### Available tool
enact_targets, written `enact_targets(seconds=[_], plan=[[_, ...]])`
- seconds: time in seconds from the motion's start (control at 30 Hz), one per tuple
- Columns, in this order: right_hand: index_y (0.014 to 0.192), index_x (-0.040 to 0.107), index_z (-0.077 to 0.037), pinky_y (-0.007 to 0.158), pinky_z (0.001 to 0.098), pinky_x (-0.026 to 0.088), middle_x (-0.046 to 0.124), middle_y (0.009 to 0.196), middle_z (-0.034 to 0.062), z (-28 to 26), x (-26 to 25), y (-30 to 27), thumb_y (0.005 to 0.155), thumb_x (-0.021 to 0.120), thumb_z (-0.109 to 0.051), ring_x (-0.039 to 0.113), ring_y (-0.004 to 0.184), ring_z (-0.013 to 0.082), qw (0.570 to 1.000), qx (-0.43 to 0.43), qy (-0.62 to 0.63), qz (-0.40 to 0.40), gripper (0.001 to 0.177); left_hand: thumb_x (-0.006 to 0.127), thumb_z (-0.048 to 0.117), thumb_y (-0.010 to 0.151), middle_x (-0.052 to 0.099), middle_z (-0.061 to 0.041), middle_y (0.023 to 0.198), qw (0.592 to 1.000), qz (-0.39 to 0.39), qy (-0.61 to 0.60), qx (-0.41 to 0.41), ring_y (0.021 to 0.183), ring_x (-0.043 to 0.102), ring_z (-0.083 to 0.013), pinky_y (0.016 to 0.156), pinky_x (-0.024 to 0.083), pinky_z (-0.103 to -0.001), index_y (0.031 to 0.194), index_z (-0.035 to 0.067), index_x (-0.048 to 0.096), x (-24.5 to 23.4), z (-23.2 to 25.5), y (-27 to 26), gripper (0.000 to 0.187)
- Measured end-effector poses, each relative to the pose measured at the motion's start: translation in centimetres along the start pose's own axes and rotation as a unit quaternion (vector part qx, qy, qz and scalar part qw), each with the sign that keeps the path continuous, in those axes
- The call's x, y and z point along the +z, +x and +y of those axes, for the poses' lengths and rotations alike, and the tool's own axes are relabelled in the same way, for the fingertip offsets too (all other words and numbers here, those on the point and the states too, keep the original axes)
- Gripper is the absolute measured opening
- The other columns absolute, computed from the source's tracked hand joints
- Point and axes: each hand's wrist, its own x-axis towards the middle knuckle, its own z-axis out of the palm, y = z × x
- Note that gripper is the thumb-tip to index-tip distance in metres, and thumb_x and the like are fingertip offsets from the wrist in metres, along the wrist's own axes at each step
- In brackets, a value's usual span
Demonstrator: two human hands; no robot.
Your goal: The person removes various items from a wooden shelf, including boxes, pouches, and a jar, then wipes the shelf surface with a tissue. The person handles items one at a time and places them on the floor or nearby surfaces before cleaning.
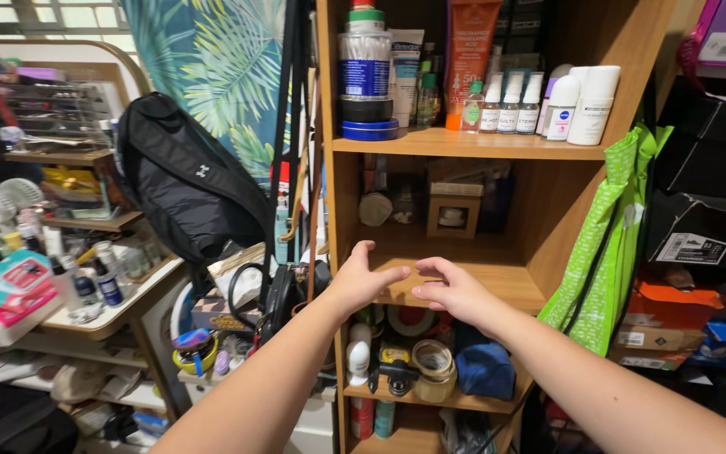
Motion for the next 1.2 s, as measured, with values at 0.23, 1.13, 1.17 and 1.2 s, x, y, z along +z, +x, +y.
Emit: enact_targets(seconds=[0.23, 1.13, 1.17, 1.2], plan=[[0.136, 0.057, -0.013, 0.09, 0.0347, 0.056, 0.063, 0.137, 0.0014, 1.1, -1.8, 4.3, 0.085, 0.073, -0.021, 0.062, 0.119, 0.014, 1.0, 0.017, -0.005, 0.018, 0.054, 0.084, 0.052, 0.068, 0.053, -0.026, 0.145, 0.999, -0.005, 0.026, 0.028, 0.131, 0.059, -0.0331, 0.103, 0.051, -0.039, 0.151, 0.002, 0.036, 1.9, -0.6, 4.9, 0.108], [0.13, 0.055, -0.001, 0.1, 0.0525, 0.055, 0.059, 0.128, 0.0208, 17.5, -17.1, 33.1, 0.1, 0.051, -0.021, 0.061, 0.118, 0.0378, 0.87, 0.099, 0.45, 0.176, 0.036, 0.076, 0.032, 0.084, 0.053, -0.022, 0.146, 0.998, -0.007, 0.061, 0.013, 0.136, 0.052, -0.033, 0.11, 0.043, -0.039, 0.149, 0.003, 0.042, 7.8, -8.1, 20.4, 0.08], [0.133, 0.052, 0.001, 0.1, 0.0535, 0.054, 0.056, 0.132, 0.0243, 17.7, -17.8, 33.7, 0.103, 0.05, -0.025, 0.059, 0.12, 0.0418, 0.851, 0.097, 0.481, 0.184, 0.04, 0.076, 0.032, 0.083, 0.056, -0.022, 0.144, 0.998, -0.001, 0.058, 0.016, 0.135, 0.054, -0.0329, 0.11, 0.044, -0.038, 0.148, 0.002, 0.044, 8.1, -8.3, 20.8, 0.079], [0.136, 0.049, 0.004, 0.101, 0.0545, 0.053, 0.053, 0.137, 0.0278, 17.8, -18.4, 34.0, 0.105, 0.049, -0.028, 0.057, 0.123, 0.0458, 0.832, 0.095, 0.512, 0.193, 0.044, 0.076, 0.032, 0.082, 0.058, -0.023, 0.142, 0.998, 0.004, 0.055, 0.018, 0.133, 0.057, -0.0327, 0.109, 0.046, -0.038, 0.147, 0.002, 0.046, 8.4, -8.5, 21.2, 0.078]])
